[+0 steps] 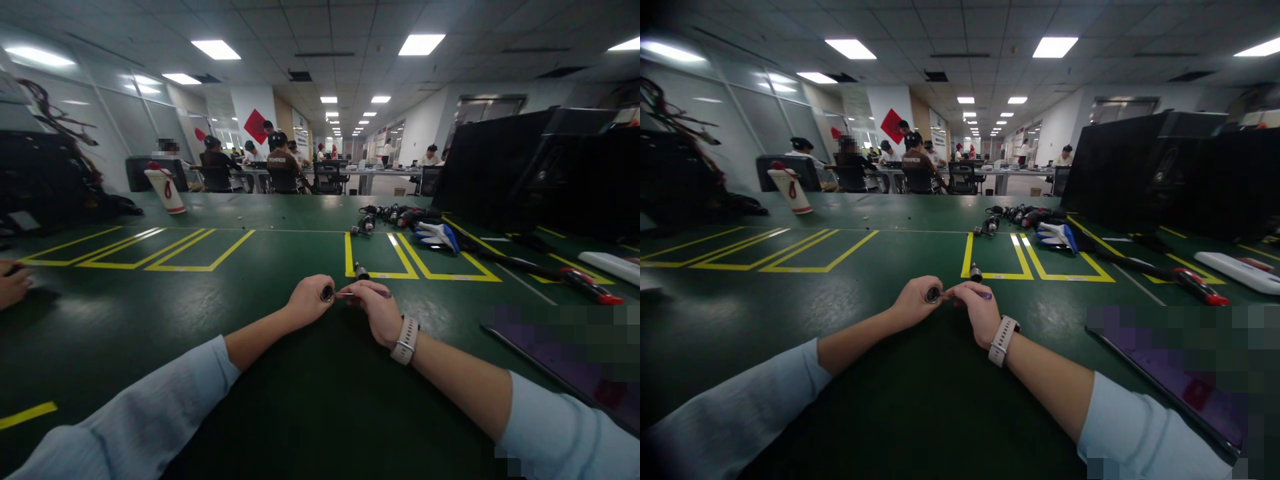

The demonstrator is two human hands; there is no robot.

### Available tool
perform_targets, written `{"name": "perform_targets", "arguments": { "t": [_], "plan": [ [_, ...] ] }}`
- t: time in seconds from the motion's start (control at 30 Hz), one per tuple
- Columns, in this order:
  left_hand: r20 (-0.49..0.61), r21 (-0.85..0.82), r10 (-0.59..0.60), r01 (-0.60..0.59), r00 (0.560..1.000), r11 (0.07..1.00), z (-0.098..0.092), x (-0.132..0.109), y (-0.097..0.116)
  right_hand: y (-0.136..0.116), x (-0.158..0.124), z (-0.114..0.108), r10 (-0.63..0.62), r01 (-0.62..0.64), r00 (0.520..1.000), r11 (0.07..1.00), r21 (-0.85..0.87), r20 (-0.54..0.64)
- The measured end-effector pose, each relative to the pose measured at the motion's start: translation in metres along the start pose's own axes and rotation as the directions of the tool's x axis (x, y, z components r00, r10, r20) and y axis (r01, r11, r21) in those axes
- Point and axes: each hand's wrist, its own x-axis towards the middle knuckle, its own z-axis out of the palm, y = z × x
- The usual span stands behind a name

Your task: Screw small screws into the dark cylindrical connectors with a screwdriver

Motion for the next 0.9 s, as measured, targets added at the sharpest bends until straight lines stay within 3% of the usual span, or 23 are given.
{"name": "perform_targets", "arguments": {
  "t": [0.13, 0.23, 0.4, 0.5, 0.6, 0.7, 0.9],
  "plan": [
    [-0.01, -0.116, -0.007, 0.006, 1.0, 0.993, 0.0009, 0.0014, 0.0012, 0.0027, 0.0023, -0.0024, 0.091, -0.092, 0.996, 0.981, 0.173, 0.012],
    [-0.012, -0.154, 0.0, -0.002, 1.0, 0.988, 0.0013, 0.0027, 0.002, 0.0047, 0.0015, -0.0036, 0.066, -0.066, 0.998, 0.983, 0.17, 0.008],
    [0.004, -0.035, -0.021, 0.021, 1.0, 0.999, 0.0013, 0.0024, 0.0009, -0.0003, -0.0051, -0.0016, -0.159, 0.154, 0.987, 0.968, -0.199, -0.01],
    [0.031, 0.064, 0.009, -0.011, 0.999, 0.998, 0.0013, 0.0007, 0.0009, -0.0044, -0.0072, 0.0001, -0.17, 0.174, 0.985, 0.934, -0.311, 0.04],
    [0.052, 0.056, 0.03, -0.033, 0.998, 0.998, 0.0012, -0.0002, 0.0012, -0.0037, -0.0047, 0.0003, -0.033, 0.033, 0.999, 0.994, -0.1, 0.003],
    [0.057, -0.012, 0.011, -0.011, 0.998, 1.0, 0.0012, 0.0003, 0.0009, -0.0006, -0.0005, -0.0003, 0.094, -0.091, 0.996, 0.984, 0.151, -0.009],
    [0.044, -0.195, 0.005, 0.004, 0.999, 0.981, 0.0011, 0.0026, 0.0, 0.0027, 0.0015, -0.0003, 0.142, -0.146, 0.989, 0.954, 0.263, 0.033]
  ]
}}
